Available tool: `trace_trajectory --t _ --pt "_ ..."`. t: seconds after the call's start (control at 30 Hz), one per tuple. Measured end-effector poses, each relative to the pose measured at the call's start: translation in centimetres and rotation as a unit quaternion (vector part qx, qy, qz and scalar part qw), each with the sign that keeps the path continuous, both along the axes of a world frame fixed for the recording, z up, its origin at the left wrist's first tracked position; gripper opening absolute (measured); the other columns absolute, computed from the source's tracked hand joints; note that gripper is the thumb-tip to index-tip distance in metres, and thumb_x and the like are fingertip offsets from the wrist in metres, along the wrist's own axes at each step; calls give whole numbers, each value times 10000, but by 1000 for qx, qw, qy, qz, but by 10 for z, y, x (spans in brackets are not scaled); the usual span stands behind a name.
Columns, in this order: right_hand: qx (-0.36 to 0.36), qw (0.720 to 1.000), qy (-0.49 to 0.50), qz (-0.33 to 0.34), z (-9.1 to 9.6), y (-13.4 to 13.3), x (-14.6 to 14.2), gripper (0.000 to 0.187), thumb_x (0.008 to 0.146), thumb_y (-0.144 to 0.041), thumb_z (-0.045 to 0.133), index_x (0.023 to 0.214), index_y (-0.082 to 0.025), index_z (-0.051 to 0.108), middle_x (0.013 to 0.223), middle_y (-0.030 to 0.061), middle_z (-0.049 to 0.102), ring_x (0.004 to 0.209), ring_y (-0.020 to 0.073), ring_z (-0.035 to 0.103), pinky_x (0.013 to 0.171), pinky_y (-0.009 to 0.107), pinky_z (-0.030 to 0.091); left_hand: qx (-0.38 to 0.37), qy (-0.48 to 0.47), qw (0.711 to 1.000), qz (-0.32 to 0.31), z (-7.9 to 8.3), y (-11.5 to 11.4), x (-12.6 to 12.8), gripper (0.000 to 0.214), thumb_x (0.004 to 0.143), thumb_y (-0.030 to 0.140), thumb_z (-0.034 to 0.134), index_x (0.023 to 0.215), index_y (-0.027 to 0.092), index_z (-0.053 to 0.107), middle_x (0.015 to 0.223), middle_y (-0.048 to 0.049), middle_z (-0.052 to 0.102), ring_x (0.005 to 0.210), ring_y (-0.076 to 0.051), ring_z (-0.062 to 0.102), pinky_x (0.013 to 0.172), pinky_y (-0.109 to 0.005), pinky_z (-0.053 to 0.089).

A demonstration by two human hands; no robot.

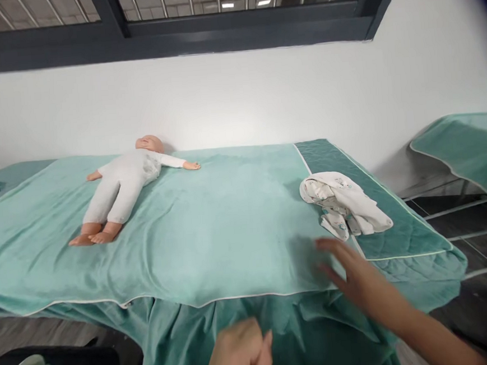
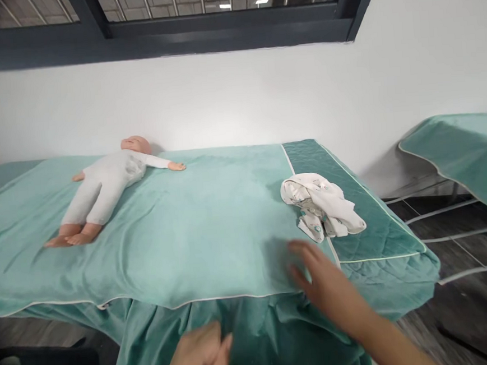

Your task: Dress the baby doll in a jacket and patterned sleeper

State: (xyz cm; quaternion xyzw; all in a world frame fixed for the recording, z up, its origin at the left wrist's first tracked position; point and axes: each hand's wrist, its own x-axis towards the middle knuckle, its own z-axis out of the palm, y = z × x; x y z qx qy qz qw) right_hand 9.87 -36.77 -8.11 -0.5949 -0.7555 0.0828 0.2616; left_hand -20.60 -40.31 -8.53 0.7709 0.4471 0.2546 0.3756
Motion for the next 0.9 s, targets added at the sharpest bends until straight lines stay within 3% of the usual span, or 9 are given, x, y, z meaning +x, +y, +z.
trace_trajectory --t 0.07,0.13,0.2,0.27,0.37,0.57,0.67,0.77,0.9 --pt "116 987 -71 -84 12 42 12 364 957 -320 485 1301 -201 500 1375 135 545 1302 279 490 1082 453 413 20 -8 998 54 4 47 25 463 945 342 425 550 181 245 510 46 285 490 -94 281 514 -277 217" --pt "166 965 -141 -149 18 79 21 424 956 -293 482 1358 -160 452 1456 168 474 1385 322 387 1115 500 340 46 -41 993 96 10 98 51 480 938 404 453 577 191 220 526 60 230 518 -95 236 536 -275 198" --pt "168 942 -187 -222 18 108 28 460 944 -318 502 1364 -139 445 1475 190 447 1383 371 367 1094 550 312 47 -95 986 128 13 146 74 494 924 498 471 597 201 249 556 61 256 551 -100 267 552 -266 218" --pt "134 932 -200 -271 14 126 36 442 939 -364 504 1322 -146 477 1386 193 525 1249 375 492 992 527 381 45 -140 978 149 11 185 92 493 929 550 431 619 211 254 574 58 261 571 -109 278 567 -266 235" --pt "88 936 -208 -271 9 140 49 367 937 -378 490 1240 -174 525 1177 154 631 973 305 606 793 415 425 72 -148 974 155 1 220 107 467 959 554 353 642 220 273 567 53 297 562 -123 290 574 -280 228" --pt "93 959 -178 -200 26 152 51 231 903 -258 493 1109 -197 574 1085 105 646 754 213 576 641 327 331 112 -123 966 198 -10 223 116 284 925 484 486 809 225 489 591 52 431 526 -128 363 576 -276 265" --pt "120 984 -28 -125 50 158 19 163 879 -275 527 1013 -207 590 960 61 656 773 204 576 668 308 366 122 -138 966 182 -11 216 114 292 894 480 548 1018 216 542 767 5 586 652 -147 531 644 -278 378" --pt "140 979 128 -76 76 168 -27 107 852 -271 543 931 -221 594 826 6 638 742 180 567 694 293 400 168 -194 949 185 -12 213 109 509 869 444 600 1289 195 453 1120 -98 630 907 -188 619 782 -303 461" --pt "123 965 230 -23 85 189 -73 235 876 -252 498 1086 -229 600 1010 17 675 895 191 608 809 310 448 177 -289 904 260 -9 214 104 486 947 409 494 1365 175 414 1334 -147 554 1181 -219 559 986 -347 440"
